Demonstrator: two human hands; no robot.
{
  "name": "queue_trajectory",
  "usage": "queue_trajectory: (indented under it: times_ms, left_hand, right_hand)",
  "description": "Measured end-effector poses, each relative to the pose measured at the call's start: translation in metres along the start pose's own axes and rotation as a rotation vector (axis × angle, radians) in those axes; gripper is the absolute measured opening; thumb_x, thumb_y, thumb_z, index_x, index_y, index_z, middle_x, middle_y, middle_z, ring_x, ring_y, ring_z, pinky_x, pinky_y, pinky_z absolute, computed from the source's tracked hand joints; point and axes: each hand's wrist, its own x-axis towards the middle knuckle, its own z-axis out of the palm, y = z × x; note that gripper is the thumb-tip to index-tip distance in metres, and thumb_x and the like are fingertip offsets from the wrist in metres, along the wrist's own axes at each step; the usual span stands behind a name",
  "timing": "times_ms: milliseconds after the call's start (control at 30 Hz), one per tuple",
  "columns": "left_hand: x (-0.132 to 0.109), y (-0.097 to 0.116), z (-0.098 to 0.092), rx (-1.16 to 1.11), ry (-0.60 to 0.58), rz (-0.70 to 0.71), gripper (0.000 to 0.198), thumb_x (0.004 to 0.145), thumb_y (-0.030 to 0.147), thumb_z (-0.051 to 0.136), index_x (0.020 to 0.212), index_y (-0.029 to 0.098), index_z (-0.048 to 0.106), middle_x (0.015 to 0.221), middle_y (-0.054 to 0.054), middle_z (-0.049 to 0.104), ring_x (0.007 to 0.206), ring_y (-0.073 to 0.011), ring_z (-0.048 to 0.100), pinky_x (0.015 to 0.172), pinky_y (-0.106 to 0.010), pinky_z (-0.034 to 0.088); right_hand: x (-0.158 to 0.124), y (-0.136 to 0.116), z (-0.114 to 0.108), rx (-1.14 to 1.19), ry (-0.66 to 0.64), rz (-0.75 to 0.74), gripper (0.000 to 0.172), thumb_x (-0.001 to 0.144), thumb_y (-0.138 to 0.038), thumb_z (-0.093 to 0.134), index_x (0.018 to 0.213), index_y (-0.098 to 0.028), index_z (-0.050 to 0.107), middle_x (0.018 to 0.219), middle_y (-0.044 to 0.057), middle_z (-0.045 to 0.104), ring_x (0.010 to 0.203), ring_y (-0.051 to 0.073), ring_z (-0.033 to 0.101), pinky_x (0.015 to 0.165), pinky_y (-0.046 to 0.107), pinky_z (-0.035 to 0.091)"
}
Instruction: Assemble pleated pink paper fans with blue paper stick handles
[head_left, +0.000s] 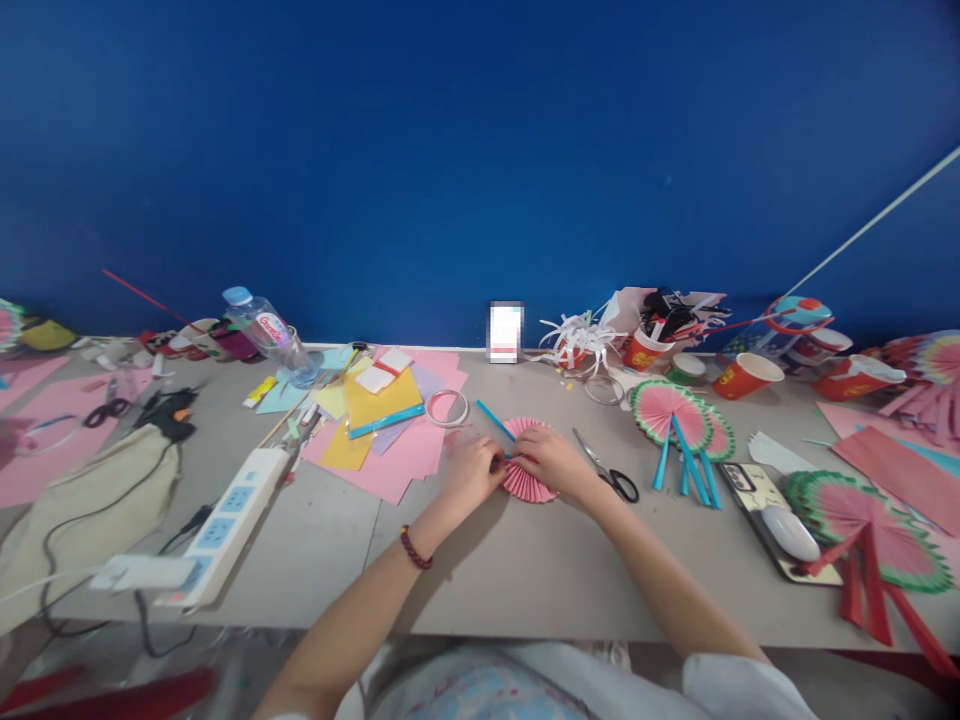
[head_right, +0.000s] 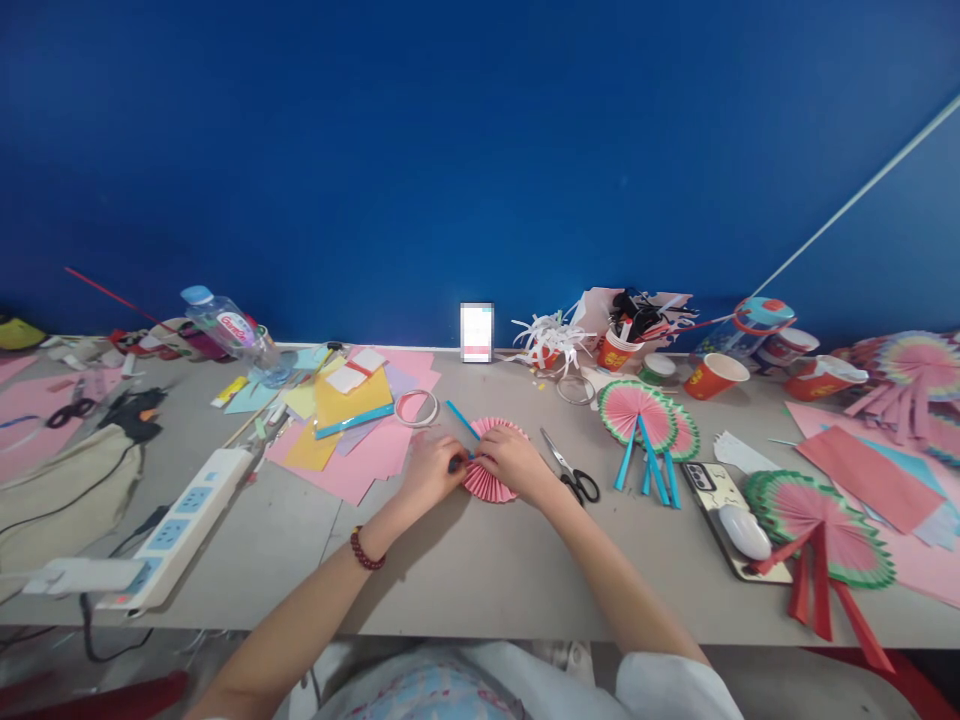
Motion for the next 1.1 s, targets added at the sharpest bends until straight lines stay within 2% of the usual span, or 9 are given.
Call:
queue_trajectory:
  times_ms: [133,300,433,633,733,833,933,1100]
  left_hand:
    - [-0.002,0.002,0.002,0.064,0.075,0.05,0.009,0.08,0.014,0.055,0.084,0.016,0.062,0.088,-0.006,0.065,0.082,-0.0193,0.06,0.071,-0.03,0.043]
    - [-0.002,0.005,0.003,0.111,0.026,0.056,0.01,0.084,0.013,0.051,0.087,0.016,0.06,0.084,-0.006,0.066,0.08,-0.0212,0.062,0.072,-0.031,0.043]
    - [-0.003,0.006,0.004,0.126,-0.012,0.044,0.01,0.085,0.014,0.05,0.088,0.016,0.06,0.082,-0.007,0.067,0.081,-0.0226,0.063,0.072,-0.032,0.044]
    - [-0.003,0.004,0.005,0.107,0.024,0.064,0.015,0.087,0.014,0.048,0.088,0.016,0.062,0.087,-0.008,0.068,0.084,-0.0227,0.063,0.074,-0.033,0.046]
    - [-0.003,0.003,0.004,0.103,0.029,0.07,0.014,0.087,0.014,0.049,0.088,0.017,0.063,0.088,-0.008,0.068,0.086,-0.0233,0.063,0.077,-0.035,0.047]
    - [-0.002,0.001,0.005,0.08,0.053,0.08,0.018,0.086,0.012,0.05,0.096,0.017,0.063,0.092,-0.007,0.07,0.089,-0.0229,0.064,0.08,-0.037,0.047]
    - [-0.002,-0.001,0.006,0.083,0.065,0.093,0.024,0.086,0.01,0.047,0.104,0.017,0.062,0.096,-0.007,0.07,0.091,-0.0223,0.064,0.083,-0.037,0.047]
    - [-0.002,0.002,0.003,0.139,0.069,0.107,0.024,0.087,0.009,0.046,0.102,0.017,0.062,0.089,-0.007,0.07,0.089,-0.0228,0.063,0.081,-0.038,0.044]
  right_hand:
    - [0.0,0.001,0.0,-0.011,0.06,-0.011,0.015,0.09,-0.019,0.054,0.085,-0.019,0.068,0.088,0.006,0.067,0.088,0.019,0.059,0.081,0.031,0.045]
    - [-0.002,0.007,0.005,-0.063,0.105,-0.067,0.013,0.089,-0.017,0.054,0.086,-0.019,0.066,0.09,0.007,0.068,0.088,0.019,0.06,0.081,0.031,0.045]
    - [-0.003,0.009,0.008,-0.13,0.104,-0.122,0.012,0.088,-0.016,0.054,0.085,-0.019,0.066,0.089,0.006,0.069,0.088,0.02,0.06,0.08,0.031,0.045]
    - [-0.003,0.009,0.01,-0.177,0.079,-0.063,0.009,0.087,-0.016,0.056,0.086,-0.018,0.065,0.082,0.006,0.068,0.084,0.019,0.06,0.076,0.029,0.044]
    - [-0.004,0.011,0.011,-0.18,0.105,-0.037,0.01,0.088,-0.018,0.057,0.093,-0.018,0.065,0.085,0.007,0.068,0.085,0.019,0.06,0.078,0.029,0.044]
    - [-0.004,0.013,0.011,-0.187,0.094,-0.081,0.014,0.09,-0.02,0.055,0.1,-0.018,0.065,0.088,0.007,0.068,0.087,0.02,0.059,0.08,0.031,0.044]
    - [-0.003,0.013,0.01,-0.207,0.077,-0.107,0.017,0.092,-0.022,0.052,0.099,-0.018,0.067,0.09,0.008,0.067,0.086,0.02,0.059,0.079,0.033,0.045]
    - [-0.004,0.014,0.011,-0.162,0.082,-0.082,0.02,0.094,-0.022,0.048,0.096,-0.02,0.068,0.095,0.009,0.067,0.091,0.021,0.059,0.081,0.034,0.045]
